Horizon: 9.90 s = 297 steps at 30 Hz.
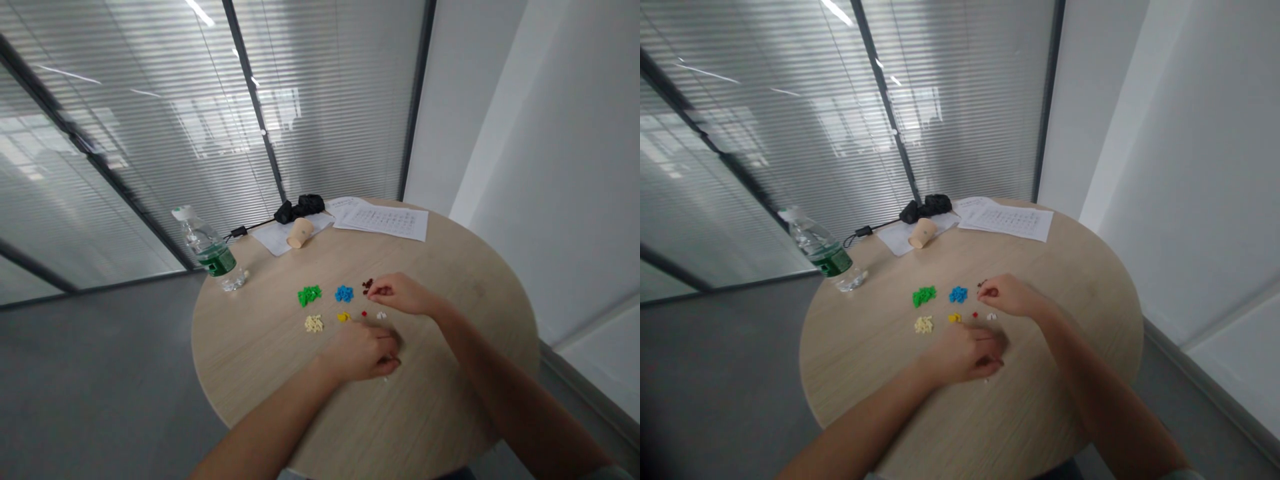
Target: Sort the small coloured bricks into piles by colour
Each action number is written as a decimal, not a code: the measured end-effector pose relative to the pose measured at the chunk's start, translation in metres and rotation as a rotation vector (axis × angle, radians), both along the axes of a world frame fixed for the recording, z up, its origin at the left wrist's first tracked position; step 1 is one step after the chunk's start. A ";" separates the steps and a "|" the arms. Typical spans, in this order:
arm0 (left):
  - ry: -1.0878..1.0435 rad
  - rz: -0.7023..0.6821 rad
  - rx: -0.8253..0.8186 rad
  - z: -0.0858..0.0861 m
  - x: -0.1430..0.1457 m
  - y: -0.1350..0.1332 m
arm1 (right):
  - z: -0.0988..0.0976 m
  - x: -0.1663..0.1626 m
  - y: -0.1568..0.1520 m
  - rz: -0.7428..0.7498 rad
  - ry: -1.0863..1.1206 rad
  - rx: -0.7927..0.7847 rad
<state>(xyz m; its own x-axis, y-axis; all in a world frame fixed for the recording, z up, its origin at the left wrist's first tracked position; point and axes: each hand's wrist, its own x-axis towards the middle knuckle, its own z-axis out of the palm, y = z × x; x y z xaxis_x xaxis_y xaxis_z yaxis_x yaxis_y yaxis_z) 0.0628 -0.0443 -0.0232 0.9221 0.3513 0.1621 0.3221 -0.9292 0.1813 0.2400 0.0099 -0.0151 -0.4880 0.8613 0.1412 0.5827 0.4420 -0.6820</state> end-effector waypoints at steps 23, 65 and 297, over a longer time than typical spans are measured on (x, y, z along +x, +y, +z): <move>-0.706 0.575 -0.125 0.006 -0.026 0.027 | 0.007 -0.022 -0.013 0.175 0.594 -0.497; -0.025 -0.080 -0.307 0.013 -0.019 0.014 | -0.005 0.020 0.003 0.008 -0.279 -0.213; -0.447 0.854 -0.056 -0.019 -0.118 -0.013 | -0.045 0.020 -0.001 -0.101 0.038 0.453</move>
<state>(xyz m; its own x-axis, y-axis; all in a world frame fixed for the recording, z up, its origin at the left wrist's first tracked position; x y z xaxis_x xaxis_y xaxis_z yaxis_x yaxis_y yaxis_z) -0.0551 -0.0577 -0.0424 0.2091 0.8931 0.3984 0.7758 -0.3995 0.4883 0.2605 0.0089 -0.0596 -0.3925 0.7517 0.5300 0.6166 0.6426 -0.4548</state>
